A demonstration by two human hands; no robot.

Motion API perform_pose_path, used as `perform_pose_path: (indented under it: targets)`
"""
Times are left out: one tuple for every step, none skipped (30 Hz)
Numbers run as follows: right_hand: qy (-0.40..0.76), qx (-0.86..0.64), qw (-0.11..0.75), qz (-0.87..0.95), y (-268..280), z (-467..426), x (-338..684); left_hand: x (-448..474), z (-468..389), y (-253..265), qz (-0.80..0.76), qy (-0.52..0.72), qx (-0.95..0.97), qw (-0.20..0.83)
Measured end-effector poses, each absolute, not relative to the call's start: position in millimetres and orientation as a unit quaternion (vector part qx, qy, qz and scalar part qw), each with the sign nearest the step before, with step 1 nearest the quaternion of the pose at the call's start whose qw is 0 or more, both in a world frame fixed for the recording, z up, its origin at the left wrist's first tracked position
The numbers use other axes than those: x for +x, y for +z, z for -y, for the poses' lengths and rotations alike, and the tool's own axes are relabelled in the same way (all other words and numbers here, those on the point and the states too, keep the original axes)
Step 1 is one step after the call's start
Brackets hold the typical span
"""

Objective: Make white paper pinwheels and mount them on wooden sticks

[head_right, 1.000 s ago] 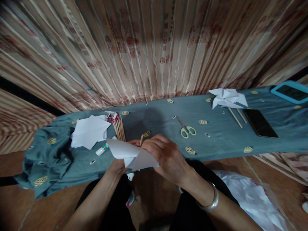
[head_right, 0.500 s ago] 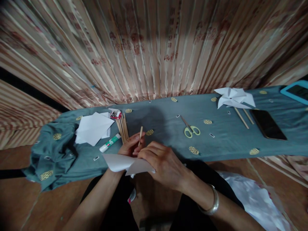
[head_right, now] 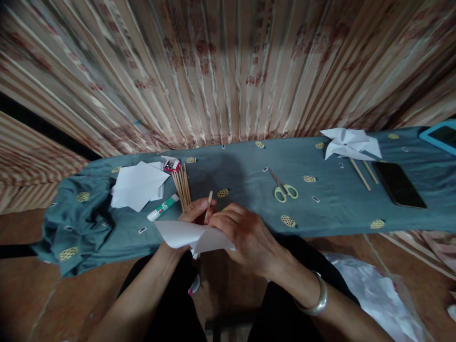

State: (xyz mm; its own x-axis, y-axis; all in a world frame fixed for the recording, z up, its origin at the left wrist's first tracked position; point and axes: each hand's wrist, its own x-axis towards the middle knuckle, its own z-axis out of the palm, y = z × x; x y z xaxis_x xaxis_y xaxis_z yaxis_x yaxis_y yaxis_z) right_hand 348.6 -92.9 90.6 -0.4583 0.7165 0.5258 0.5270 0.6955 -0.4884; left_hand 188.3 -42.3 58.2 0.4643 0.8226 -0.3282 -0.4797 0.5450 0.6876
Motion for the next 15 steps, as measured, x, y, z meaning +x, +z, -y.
perform_pose_path:
  targets:
    - [0.13,-0.373,0.368,0.841,90.9,92.8,348.9,188.4,42.8,59.2,-0.336,0.397,0.253,0.816]
    - [0.131,-0.379,0.371,0.838,91.2,92.7,349.4,188.6,43.4,60.4,-0.341,0.396,0.247,0.816]
    - [0.129,-0.383,0.376,0.834,91.3,92.7,350.2,188.8,44.1,61.6,-0.345,0.395,0.244,0.816]
    - [0.123,-0.383,0.382,0.832,91.3,92.5,351.1,189.1,44.8,62.8,-0.348,0.396,0.245,0.814]
    - [0.115,-0.383,0.387,0.831,91.2,92.5,352.0,189.4,45.7,63.8,-0.349,0.396,0.248,0.812]
    - [0.107,-0.381,0.39,0.832,90.9,92.4,353.0,189.6,46.4,64.6,-0.35,0.395,0.253,0.811]
    - [0.1,-0.377,0.391,0.834,90.5,92.4,353.7,189.8,47.2,65.1,-0.351,0.393,0.257,0.81]
    - [0.096,-0.374,0.39,0.836,90.1,92.5,354.3,189.8,47.7,65.2,-0.351,0.392,0.259,0.81]
    - [0.093,-0.372,0.389,0.838,89.8,92.7,354.6,189.8,48.2,65.1,-0.352,0.391,0.257,0.81]
    - [0.091,-0.372,0.39,0.838,89.7,92.9,354.8,189.7,48.4,64.8,-0.353,0.391,0.255,0.811]
    - [0.089,-0.372,0.393,0.836,89.8,93.2,354.7,189.4,48.5,64.3,-0.355,0.392,0.253,0.81]
    - [0.086,-0.374,0.397,0.834,90.1,93.5,354.6,189.2,48.5,63.9,-0.357,0.394,0.252,0.809]
    - [0.083,-0.377,0.402,0.83,90.5,93.7,354.4,188.9,48.5,63.4,-0.358,0.395,0.253,0.807]
    - [0.08,-0.38,0.406,0.827,91.0,93.9,354.3,188.6,48.4,63.0,-0.359,0.395,0.256,0.806]
    - [0.078,-0.382,0.411,0.824,91.5,94.0,354.3,188.3,48.3,62.7,-0.359,0.394,0.26,0.805]
